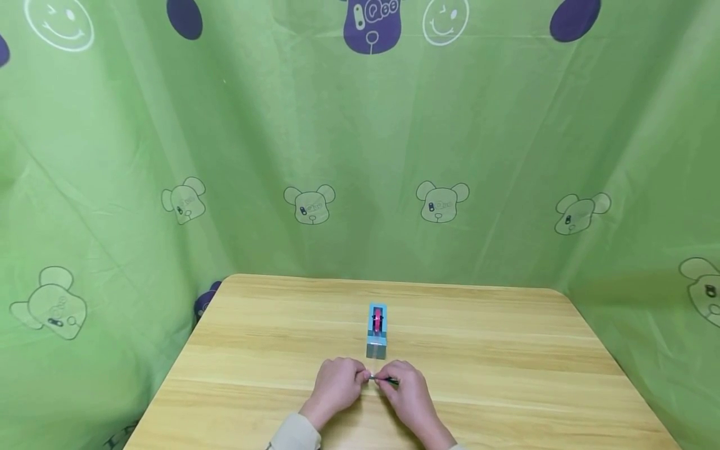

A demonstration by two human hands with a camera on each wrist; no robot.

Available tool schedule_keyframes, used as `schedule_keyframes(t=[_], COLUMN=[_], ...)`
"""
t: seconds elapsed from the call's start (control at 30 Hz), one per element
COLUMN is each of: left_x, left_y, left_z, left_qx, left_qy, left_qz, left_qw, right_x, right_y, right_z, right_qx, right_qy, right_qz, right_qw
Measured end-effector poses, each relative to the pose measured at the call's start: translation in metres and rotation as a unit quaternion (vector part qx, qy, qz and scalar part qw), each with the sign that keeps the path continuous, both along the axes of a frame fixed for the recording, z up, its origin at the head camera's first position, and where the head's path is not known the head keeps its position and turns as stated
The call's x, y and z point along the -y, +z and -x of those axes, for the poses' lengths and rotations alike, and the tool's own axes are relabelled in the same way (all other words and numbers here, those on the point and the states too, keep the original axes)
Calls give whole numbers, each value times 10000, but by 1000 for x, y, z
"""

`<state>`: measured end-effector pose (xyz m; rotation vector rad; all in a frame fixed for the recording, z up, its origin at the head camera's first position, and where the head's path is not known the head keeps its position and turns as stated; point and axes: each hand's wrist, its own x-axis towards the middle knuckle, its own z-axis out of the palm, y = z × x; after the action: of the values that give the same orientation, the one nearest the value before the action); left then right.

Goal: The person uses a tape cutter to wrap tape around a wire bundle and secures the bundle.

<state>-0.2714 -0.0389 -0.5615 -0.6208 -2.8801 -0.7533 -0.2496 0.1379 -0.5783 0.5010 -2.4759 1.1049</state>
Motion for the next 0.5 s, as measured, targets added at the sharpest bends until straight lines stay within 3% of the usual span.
schedule_keyframes(t=[0.5], left_x=[1], left_y=[-6], left_z=[2], left_qx=[-390], left_qy=[41], left_qz=[-260], left_qw=[9989], right_x=[0], right_y=[6], right_z=[1], right_qx=[757], right_qy=[-6], right_qz=[-278], right_qw=[9967])
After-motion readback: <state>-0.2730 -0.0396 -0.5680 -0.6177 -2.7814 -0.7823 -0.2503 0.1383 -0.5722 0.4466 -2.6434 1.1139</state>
